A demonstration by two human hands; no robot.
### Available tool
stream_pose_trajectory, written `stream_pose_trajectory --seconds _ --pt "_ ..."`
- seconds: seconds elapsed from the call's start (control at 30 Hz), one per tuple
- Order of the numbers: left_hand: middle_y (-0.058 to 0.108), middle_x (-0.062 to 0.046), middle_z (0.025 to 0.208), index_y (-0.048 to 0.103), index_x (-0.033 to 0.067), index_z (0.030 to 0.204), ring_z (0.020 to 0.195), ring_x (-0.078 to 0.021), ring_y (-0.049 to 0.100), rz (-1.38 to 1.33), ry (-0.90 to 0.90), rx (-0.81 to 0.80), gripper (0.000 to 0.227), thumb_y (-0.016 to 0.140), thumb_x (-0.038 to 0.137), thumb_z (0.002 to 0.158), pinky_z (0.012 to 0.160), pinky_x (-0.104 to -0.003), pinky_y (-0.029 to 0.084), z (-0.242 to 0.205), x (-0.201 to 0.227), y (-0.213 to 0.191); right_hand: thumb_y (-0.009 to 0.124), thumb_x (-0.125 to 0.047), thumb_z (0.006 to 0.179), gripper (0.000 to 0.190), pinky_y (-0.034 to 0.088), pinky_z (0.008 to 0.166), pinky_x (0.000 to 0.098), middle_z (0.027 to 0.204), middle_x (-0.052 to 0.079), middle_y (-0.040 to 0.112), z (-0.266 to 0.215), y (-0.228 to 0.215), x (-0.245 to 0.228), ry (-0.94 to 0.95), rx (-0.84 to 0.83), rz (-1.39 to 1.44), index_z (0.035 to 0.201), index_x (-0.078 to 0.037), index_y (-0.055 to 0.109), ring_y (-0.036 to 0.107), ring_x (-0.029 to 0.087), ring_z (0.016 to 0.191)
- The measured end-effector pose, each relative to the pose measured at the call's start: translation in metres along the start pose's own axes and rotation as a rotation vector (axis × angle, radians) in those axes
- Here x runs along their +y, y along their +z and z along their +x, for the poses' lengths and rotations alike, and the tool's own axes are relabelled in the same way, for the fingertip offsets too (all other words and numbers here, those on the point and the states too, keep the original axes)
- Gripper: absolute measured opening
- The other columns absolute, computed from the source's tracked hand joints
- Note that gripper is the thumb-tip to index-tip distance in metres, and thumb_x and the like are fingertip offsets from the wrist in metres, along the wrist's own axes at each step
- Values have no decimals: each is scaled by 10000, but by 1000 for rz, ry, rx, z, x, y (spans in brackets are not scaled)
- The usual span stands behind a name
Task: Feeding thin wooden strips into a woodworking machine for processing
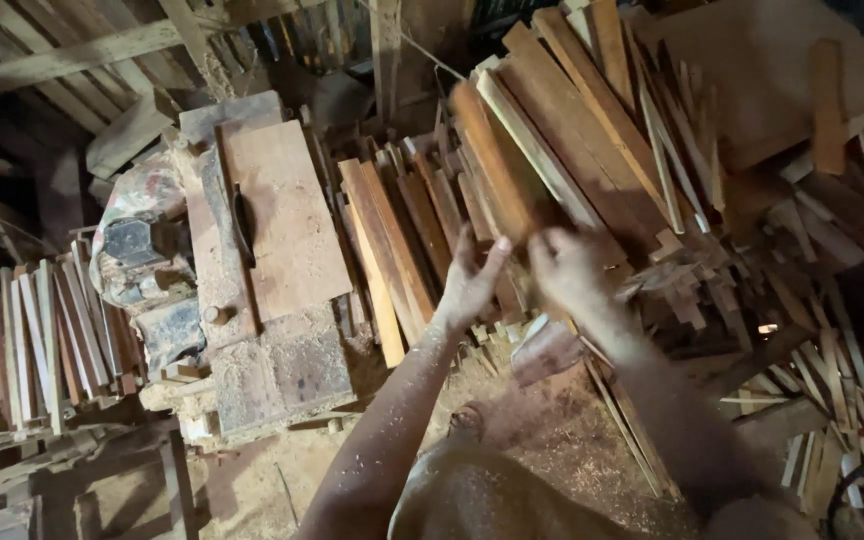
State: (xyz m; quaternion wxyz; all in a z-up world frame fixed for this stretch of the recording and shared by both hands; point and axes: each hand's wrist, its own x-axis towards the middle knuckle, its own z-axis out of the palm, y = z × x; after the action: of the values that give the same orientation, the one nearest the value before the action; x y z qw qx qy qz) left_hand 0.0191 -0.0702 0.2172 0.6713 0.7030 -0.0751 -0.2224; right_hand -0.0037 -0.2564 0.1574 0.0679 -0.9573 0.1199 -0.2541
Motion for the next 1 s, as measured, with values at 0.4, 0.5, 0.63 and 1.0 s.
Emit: stream_pose_trajectory --seconds 0.4,0.5,0.63,1.0 --pt "596 -303 1205 308 34 1548 1066 -509 650 580 -36 629 845 644 381 855 916 -624 557 44 -175 -90 775 -428 862 437 574 798 475 867 150 723 40 66 65 144 -45 -140 1078 -58 688 716 362 929" --pt "604 -226 1049 358 -12 1508 961 -442 669 891 -12 758 847 695 355 823 856 -527 587 63 -211 -98 646 -500 941 385 550 712 528 722 173 680 28 72 37 7 -128 -120 862 -132 729 701 421 792" --pt "526 -227 1344 485 72 1470 1167 -455 541 898 39 728 675 586 475 938 956 -548 502 42 -166 -86 669 -496 958 345 552 669 437 711 136 703 -16 42 -60 113 -106 253 829 -190 761 728 375 798" --pt "319 -250 1586 268 129 1603 1496 -425 266 1158 -38 469 961 716 542 860 1269 -544 123 65 -187 -69 827 -723 610 1264 508 924 596 1485 256 478 23 43 -11 166 -364 -114 1581 -53 372 516 500 1251"
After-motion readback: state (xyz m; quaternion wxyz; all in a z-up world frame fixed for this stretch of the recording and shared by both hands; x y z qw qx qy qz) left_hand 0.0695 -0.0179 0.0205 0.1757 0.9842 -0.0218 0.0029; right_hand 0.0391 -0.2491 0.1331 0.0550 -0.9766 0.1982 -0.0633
